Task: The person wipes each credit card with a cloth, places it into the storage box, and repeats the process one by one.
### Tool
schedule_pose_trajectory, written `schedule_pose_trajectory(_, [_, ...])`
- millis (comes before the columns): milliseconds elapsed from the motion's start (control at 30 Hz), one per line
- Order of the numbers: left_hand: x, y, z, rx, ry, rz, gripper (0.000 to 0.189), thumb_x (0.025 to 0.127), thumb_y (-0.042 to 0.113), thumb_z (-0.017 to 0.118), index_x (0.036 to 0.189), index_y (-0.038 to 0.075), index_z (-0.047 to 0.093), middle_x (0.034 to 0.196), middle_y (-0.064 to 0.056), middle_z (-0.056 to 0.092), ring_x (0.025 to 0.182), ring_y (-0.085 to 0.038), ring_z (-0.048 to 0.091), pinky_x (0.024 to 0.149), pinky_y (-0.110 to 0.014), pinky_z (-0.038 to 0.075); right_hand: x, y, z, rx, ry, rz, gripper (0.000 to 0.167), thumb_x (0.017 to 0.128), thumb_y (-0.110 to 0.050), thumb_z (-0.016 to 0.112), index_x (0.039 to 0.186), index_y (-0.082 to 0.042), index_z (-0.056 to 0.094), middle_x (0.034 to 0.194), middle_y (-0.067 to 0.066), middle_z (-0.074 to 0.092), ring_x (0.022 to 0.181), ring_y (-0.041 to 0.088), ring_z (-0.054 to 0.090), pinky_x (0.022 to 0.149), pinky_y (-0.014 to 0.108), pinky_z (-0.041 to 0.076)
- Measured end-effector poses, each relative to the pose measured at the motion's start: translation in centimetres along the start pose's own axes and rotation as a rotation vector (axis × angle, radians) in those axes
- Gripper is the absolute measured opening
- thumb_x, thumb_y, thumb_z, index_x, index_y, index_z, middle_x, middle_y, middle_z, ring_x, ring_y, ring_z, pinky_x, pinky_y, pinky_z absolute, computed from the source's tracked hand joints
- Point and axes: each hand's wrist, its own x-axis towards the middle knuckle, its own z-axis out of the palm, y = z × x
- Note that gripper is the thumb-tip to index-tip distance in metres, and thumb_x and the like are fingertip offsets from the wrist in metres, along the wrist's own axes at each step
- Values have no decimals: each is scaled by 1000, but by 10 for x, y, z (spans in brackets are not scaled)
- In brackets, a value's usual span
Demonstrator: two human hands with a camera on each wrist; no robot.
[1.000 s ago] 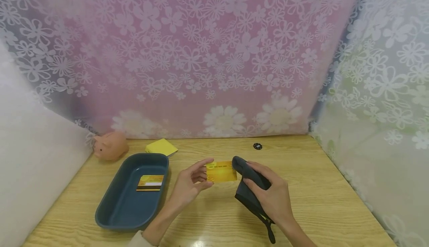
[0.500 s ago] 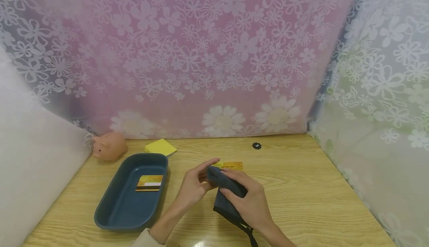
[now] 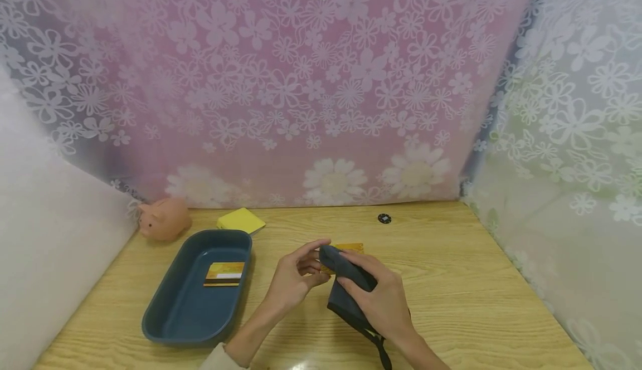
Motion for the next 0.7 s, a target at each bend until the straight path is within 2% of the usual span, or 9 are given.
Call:
schedule_pose_trajectory(333, [-1,-2,0,-2,20,-19,62,87,3,82,142,28,64,111,-6,68,94,-20,66,89,-26,58,1,16,-20,-54,63,21,49,86,-10,87,130,-27,73,133,-4,70,118,22,69,88,22,59])
schedule_pose_trajectory(533, [-3,-2,-2,-29,36,-37,59,88,3,82,140,26,66,111,-9,64,95,-21,64,88,-26,57,3,24,-36,-108,108,96,50,87,-13,87,132,-29,73,133,-4,70,122,23,68,90,13,53])
schedule_pose_trajectory(700, [-3,-2,-6,-81,36,-65,61,87,1,82,141,24,66,110,-11,63,96,-22,64,87,-27,58,4,30,-48,-135,146,148,49,89,-15,85,133,-30,72,135,-2,69,120,26,68,86,8,52])
